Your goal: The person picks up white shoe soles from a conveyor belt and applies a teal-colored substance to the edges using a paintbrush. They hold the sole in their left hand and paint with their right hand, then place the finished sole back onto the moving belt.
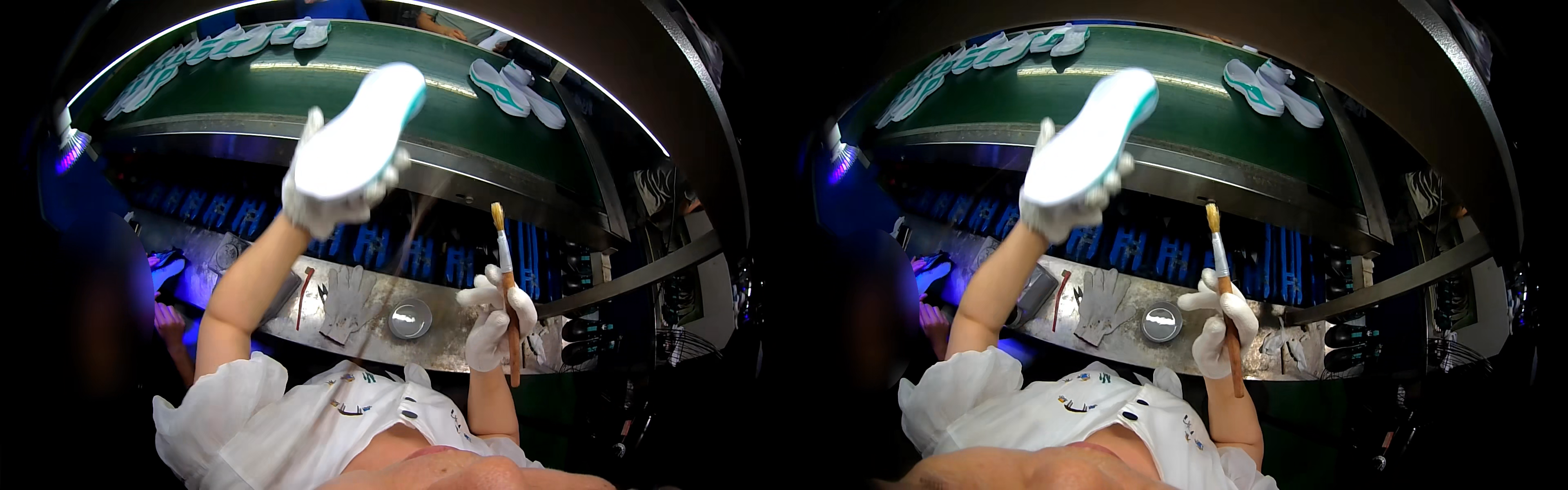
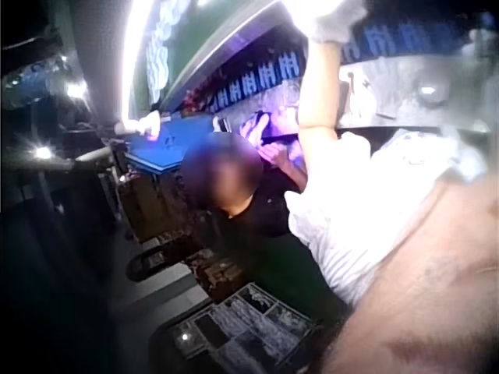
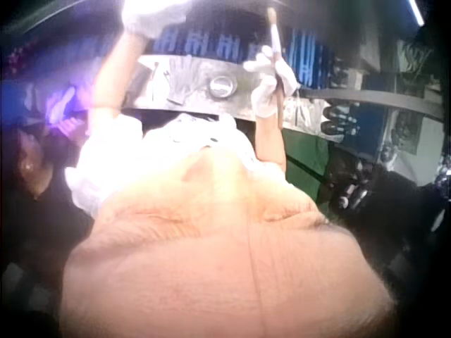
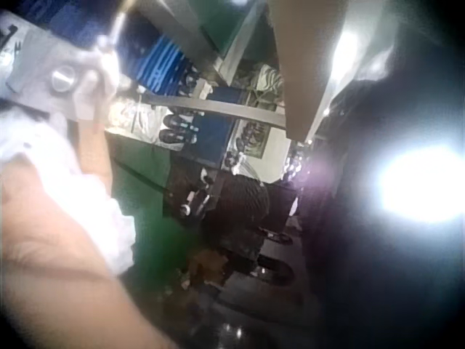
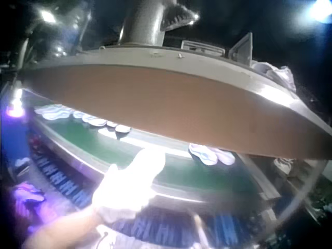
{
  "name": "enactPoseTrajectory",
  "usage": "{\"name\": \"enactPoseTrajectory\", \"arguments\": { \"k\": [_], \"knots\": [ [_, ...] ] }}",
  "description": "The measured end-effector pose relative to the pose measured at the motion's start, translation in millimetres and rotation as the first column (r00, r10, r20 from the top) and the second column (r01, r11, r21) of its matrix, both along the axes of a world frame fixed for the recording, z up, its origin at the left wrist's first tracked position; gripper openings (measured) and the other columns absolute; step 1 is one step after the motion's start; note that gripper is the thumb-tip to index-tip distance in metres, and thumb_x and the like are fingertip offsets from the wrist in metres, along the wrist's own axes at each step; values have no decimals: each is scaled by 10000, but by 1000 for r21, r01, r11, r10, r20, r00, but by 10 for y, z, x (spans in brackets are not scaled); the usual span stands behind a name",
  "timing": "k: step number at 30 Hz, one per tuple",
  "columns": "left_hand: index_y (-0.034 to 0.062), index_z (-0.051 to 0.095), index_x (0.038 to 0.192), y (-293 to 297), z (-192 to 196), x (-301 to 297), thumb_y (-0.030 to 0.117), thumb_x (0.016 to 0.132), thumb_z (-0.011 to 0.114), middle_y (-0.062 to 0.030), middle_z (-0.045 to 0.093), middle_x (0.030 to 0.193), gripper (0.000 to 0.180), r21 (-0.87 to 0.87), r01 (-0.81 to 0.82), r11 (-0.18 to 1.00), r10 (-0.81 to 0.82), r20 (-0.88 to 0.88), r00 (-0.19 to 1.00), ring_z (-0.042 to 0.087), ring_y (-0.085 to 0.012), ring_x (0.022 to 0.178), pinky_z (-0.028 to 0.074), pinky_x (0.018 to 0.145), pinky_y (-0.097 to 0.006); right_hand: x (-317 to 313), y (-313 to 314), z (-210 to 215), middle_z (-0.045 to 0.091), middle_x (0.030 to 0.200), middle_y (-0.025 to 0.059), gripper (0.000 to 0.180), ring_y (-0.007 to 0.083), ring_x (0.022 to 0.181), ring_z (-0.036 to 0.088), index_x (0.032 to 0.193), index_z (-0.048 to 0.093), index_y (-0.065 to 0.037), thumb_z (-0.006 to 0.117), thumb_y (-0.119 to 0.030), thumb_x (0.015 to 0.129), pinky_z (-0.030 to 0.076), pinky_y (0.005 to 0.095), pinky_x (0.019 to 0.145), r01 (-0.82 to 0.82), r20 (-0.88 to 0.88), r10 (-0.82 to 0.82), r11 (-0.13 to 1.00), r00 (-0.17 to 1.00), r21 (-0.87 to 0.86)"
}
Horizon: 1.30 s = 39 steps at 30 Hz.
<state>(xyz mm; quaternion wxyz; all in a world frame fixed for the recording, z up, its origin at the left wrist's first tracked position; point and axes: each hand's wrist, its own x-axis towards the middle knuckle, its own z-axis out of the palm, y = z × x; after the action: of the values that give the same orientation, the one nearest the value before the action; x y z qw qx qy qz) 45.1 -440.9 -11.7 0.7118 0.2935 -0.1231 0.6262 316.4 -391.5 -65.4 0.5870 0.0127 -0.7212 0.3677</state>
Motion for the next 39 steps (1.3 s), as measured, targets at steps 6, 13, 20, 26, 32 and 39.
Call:
{"name": "enactPoseTrajectory", "arguments": {
  "k": [6, 13, 20, 26, 32, 39],
  "knots": [
    [49, 239, 1379, 1452, 346, -1159, 415, 940, 287, -143, 191, 1450, 573, -551, -696, 461, 724, -219, 654, 346, -361, 1250, 372, 1018, -456, 206, 56, -196, 602, 970, 228, 350, 197, 742, 603, 1240, 336, -47, 352, -264, 967, 473, 368, 795, 189, 103, -184, 981, 977, -38],
    [3, 607, 984, 2897, 354, 322, 241, 796, 505, -219, 597, 1022, 320, 962, -3, 274, 105, -33, -994, 574, -353, 987, 468, 842, -419, 615, 66, -479, 574, 1064, 225, 327, 187, 674, 614, 1208, 362, -28, 363, -233, 953, 497, 349, 743, 348, 159, -313, 885, 936, -309],
    [136, 425, 1311, 2991, 310, 388, 480, 835, 475, -94, 403, 1370, 589, 717, -147, 682, -94, -114, -989, 388, -325, 1248, 197, 1005, -613, 686, 24, -552, 569, 1065, 221, 326, 190, 661, 609, 1210, 363, -30, 366, -224, 948, 486, 345, 746, 357, 228, -292, 869, 929, -343],
    [116, 544, 1091, 1711, 359, -433, 323, 769, 578, -159, 542, 1132, 385, 716, 240, 656, 179, 162, -970, 485, -320, 1115, 227, 1056, -480, 652, -21, -507, 565, 1082, 205, 306, 168, 682, 602, 1204, 369, -27, 381, -177, 937, 477, 335, 765, 289, 179, -236, 874, 955, -390],
    [28, 508, 1183, 635, 391, -906, 330, 852, 478, -177, 446, 1271, 449, 987, -82, 139, 56, -91, -994, 392, -341, 1206, 307, 1018, -411, 549, -94, -433, 581, 1063, 183, 288, 138, 697, 602, 1185, 398, -8, 386, -119, 920, 477, 323, 774, 219, 169, -160, 876, 973, -429],
    [27, 567, 1026, 947, 233, 35, 389, 854, 483, -213, 563, 1074, 410, 748, -479, 460, -38, -522, -852, 529, -369, 1025, 401, 891, -402, 471, -140, -444, 611, 946, 160, 291, 146, 643, 597, 1144, 474, 20, 444, -149, 909, 500, 282, 661, 240, 161, -191, 887, 968, -393]
  ]
}}
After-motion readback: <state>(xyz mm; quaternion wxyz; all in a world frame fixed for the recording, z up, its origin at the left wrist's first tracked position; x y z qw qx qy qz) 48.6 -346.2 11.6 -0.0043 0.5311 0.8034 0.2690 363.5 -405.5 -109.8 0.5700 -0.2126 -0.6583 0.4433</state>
